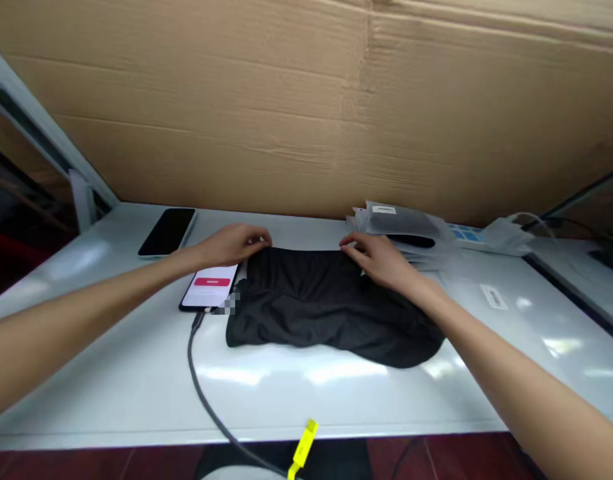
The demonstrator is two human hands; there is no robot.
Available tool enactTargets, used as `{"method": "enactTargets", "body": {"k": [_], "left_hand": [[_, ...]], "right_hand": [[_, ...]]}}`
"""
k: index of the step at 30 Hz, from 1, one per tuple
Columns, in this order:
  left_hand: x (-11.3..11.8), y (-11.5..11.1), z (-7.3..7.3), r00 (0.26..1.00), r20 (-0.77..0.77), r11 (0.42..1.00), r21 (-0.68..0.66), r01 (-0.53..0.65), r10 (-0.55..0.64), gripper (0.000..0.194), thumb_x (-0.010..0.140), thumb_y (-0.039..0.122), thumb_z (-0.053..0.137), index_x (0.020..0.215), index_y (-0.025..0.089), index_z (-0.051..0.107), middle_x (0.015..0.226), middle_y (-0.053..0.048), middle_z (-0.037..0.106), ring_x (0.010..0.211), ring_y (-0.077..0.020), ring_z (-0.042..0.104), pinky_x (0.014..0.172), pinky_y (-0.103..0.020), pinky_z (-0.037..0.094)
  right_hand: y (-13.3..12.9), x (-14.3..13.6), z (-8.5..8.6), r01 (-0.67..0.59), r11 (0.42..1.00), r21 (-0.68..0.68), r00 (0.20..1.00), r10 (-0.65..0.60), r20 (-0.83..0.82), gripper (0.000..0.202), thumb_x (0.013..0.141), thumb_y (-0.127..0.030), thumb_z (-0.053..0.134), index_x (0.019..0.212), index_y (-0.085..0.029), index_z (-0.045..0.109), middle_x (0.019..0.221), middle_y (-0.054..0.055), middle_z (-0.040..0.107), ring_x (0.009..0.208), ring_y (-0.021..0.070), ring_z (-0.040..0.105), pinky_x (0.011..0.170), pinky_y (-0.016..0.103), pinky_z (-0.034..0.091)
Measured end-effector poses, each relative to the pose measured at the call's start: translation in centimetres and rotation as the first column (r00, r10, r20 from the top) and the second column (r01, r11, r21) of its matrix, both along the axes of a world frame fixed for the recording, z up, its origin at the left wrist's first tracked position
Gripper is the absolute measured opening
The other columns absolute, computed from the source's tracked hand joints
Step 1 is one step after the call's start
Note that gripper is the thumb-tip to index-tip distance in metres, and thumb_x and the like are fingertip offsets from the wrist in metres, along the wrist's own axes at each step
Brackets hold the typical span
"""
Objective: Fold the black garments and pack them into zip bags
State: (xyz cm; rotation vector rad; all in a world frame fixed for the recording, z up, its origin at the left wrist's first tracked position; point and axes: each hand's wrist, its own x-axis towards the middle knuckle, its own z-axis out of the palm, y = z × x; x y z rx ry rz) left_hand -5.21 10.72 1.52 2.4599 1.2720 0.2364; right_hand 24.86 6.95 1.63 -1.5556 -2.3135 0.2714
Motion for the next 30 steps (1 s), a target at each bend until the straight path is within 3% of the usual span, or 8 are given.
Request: {"method": "enactTargets", "body": {"k": [4, 8, 13, 19, 22, 25, 27, 30], "left_hand": [[0.0, 0.3, -0.6, 0.999, -0.008, 0.998, 0.037, -0.050, 0.051, 0.047, 0.092, 0.051, 0.041, 0.115, 0.016, 0.062, 0.100, -0.007, 0.069, 0.089, -0.0217, 0.063, 0.080, -0.030, 0.046], [-0.4, 0.0, -0.5, 0.992, 0.013, 0.986, 0.108, 0.127, -0.129, 0.036, 0.087, 0.048, 0.055, 0.103, 0.018, 0.064, 0.102, -0.006, 0.067, 0.093, -0.0213, 0.061, 0.081, -0.030, 0.045], [-0.9, -3.6, 0.0, 0.956, -0.041, 0.908, 0.303, 0.289, -0.290, 0.023, 0.092, 0.022, 0.044, 0.088, 0.021, 0.066, 0.086, -0.005, 0.062, 0.085, -0.0197, 0.056, 0.080, -0.032, 0.041], [-0.8, -7.7, 0.3, 0.899, -0.184, 0.855, 0.281, 0.435, -0.397, 0.023, 0.096, 0.024, 0.045, 0.092, 0.021, 0.068, 0.080, -0.003, 0.063, 0.078, -0.0187, 0.055, 0.074, -0.032, 0.041], [0.4, -9.1, 0.8, 0.935, -0.074, 0.848, 0.401, 0.346, -0.347, 0.027, 0.097, 0.023, 0.042, 0.096, 0.020, 0.069, 0.084, -0.005, 0.065, 0.081, -0.0195, 0.055, 0.075, -0.033, 0.043], [3.2, -10.3, 1.1, 0.930, 0.017, 0.859, 0.390, 0.332, -0.367, 0.027, 0.097, 0.026, 0.044, 0.114, 0.019, 0.064, 0.108, -0.009, 0.066, 0.102, -0.0221, 0.057, 0.089, -0.035, 0.046], [5.8, -10.6, 0.7, 0.918, 0.021, 0.870, 0.330, 0.367, -0.395, 0.041, 0.097, 0.035, 0.046, 0.133, 0.017, 0.052, 0.134, -0.012, 0.056, 0.126, -0.0261, 0.047, 0.105, -0.040, 0.040], [9.5, -10.3, -0.9, 0.905, 0.010, 0.886, 0.208, 0.413, -0.425, 0.069, 0.093, 0.053, 0.047, 0.149, 0.015, 0.031, 0.156, -0.015, 0.031, 0.144, -0.0299, 0.027, 0.117, -0.044, 0.026]], "right_hand": [[-0.2, 0.1, -0.5, -0.008, 0.999, 0.040, 1.000, 0.009, -0.014, 0.021, 0.091, -0.031, 0.054, 0.100, -0.019, 0.069, 0.088, 0.008, 0.074, 0.082, 0.0234, 0.066, 0.079, 0.036, 0.046], [-1.3, 0.6, 0.3, -0.046, 0.994, 0.096, 0.999, 0.046, 0.001, 0.012, 0.083, -0.024, 0.063, 0.092, -0.022, 0.069, 0.088, 0.006, 0.073, 0.091, 0.0261, 0.063, 0.084, 0.040, 0.043], [-4.6, 1.0, 0.4, -0.108, 0.962, 0.250, 0.992, 0.090, 0.084, 0.010, 0.084, -0.014, 0.056, 0.084, -0.021, 0.064, 0.093, 0.007, 0.070, 0.099, 0.0263, 0.058, 0.087, 0.041, 0.037], [-8.7, 2.8, -0.7, -0.253, 0.948, 0.193, 0.956, 0.214, 0.202, 0.016, 0.092, -0.019, 0.052, 0.096, -0.023, 0.066, 0.098, 0.004, 0.073, 0.106, 0.0252, 0.059, 0.089, 0.041, 0.036], [-10.1, 5.4, 0.3, -0.091, 0.970, 0.226, 0.993, 0.072, 0.092, 0.019, 0.094, -0.029, 0.049, 0.097, -0.024, 0.068, 0.098, 0.006, 0.074, 0.099, 0.0256, 0.063, 0.088, 0.043, 0.040], [-11.1, 8.3, 1.2, 0.244, 0.966, 0.083, 0.967, -0.236, -0.097, 0.029, 0.091, -0.045, 0.049, 0.092, -0.025, 0.069, 0.095, 0.008, 0.075, 0.091, 0.0269, 0.067, 0.078, 0.040, 0.049], [-11.4, 9.7, 1.1, 0.361, 0.928, -0.093, 0.916, -0.371, -0.151, 0.033, 0.086, -0.052, 0.052, 0.095, -0.025, 0.070, 0.097, 0.008, 0.075, 0.091, 0.0280, 0.069, 0.073, 0.039, 0.054], [-11.1, 10.6, -0.4, 0.363, 0.916, -0.172, 0.901, -0.392, -0.186, 0.038, 0.081, -0.051, 0.057, 0.104, -0.022, 0.068, 0.102, 0.011, 0.075, 0.089, 0.0292, 0.070, 0.073, 0.041, 0.056]]}}
